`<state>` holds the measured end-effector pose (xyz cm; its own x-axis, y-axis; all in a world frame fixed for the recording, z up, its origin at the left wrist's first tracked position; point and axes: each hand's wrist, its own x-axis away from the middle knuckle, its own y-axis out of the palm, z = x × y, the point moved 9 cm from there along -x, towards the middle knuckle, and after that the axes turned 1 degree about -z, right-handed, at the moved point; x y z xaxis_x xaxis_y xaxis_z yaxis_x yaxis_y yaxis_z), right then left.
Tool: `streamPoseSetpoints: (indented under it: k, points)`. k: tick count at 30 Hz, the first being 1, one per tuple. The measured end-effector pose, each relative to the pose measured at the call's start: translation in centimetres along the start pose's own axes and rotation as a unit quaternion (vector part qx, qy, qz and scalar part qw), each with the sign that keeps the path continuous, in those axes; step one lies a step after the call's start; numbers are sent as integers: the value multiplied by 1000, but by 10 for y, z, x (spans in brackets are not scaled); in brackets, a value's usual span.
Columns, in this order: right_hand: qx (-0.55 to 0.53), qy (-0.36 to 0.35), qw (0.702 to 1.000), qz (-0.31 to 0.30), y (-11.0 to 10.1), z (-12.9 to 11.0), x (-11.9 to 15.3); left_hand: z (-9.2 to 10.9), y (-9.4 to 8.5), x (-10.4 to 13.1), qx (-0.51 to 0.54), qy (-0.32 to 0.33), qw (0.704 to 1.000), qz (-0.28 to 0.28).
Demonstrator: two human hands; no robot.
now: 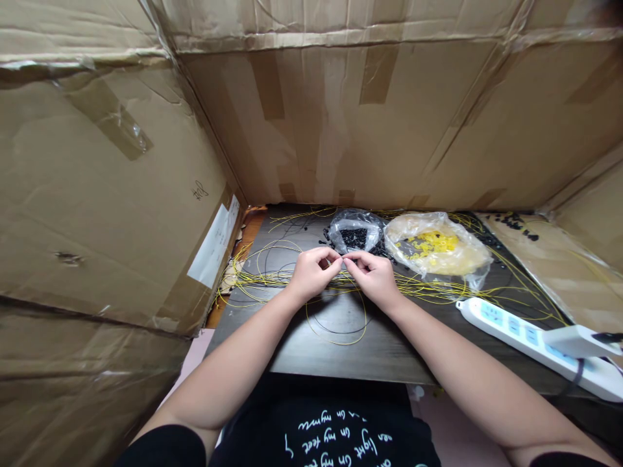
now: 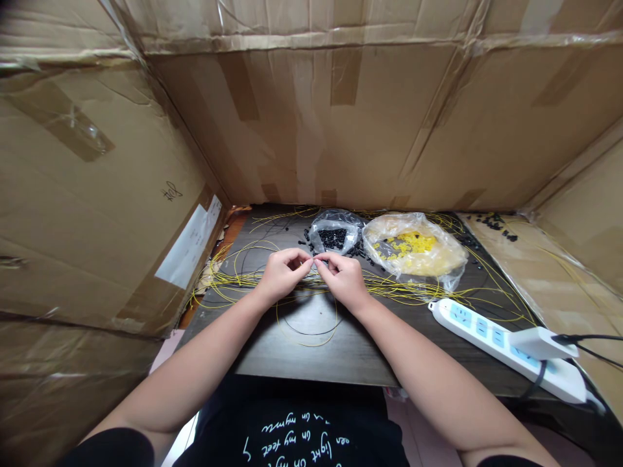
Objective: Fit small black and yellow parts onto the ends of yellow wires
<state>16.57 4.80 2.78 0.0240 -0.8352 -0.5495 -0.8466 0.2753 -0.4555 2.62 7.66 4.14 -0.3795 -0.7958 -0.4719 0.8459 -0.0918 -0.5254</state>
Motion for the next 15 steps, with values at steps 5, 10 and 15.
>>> streamPoseSetpoints:
  k: [5,10,15]
  points:
    - [2,-7,1000,-3,0,0,0,2,1,0,3,2,1000,-9]
    - [10,-15,1000,25,-7,-2,1,-5,1,0,27,-23,999,-5]
    - [62,-101,993,-4,-4,-18,3,-11,3,0,48,-43,998,-12]
